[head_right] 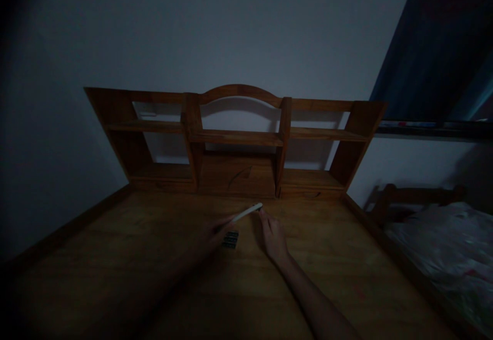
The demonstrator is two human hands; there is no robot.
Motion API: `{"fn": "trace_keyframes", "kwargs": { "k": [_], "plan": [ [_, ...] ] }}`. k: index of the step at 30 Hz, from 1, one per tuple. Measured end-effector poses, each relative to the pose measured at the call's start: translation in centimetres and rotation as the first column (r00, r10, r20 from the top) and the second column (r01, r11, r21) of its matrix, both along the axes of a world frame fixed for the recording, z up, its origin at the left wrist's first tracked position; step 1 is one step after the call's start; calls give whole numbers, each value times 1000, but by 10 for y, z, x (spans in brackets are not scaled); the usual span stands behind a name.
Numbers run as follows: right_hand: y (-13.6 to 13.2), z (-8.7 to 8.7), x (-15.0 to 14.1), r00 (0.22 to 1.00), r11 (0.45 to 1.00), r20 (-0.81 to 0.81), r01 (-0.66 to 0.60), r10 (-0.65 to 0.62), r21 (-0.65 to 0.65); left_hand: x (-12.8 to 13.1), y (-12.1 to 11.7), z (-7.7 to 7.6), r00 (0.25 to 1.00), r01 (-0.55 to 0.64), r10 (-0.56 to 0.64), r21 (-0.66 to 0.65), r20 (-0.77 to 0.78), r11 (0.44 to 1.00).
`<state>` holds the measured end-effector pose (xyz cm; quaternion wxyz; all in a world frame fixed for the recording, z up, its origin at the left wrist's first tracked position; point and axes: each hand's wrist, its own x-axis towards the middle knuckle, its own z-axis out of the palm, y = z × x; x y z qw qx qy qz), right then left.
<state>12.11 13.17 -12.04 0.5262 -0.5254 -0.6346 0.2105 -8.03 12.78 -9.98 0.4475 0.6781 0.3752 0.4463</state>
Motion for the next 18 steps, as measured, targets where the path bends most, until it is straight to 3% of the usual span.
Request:
{"fn": "trace_keyframes", "kwargs": {
  "k": [8, 18],
  "plan": [
    [1, -2, 1, 1000, 1000, 11, -16, 16, -16, 0, 9, -11, 987, -158, 157, 36, 28, 987],
    [2, -4, 2, 1000, 1000, 15, -13, 13, -11, 0, 11, -16, 991, -133, 134, 32, -20, 991]
  ]
}}
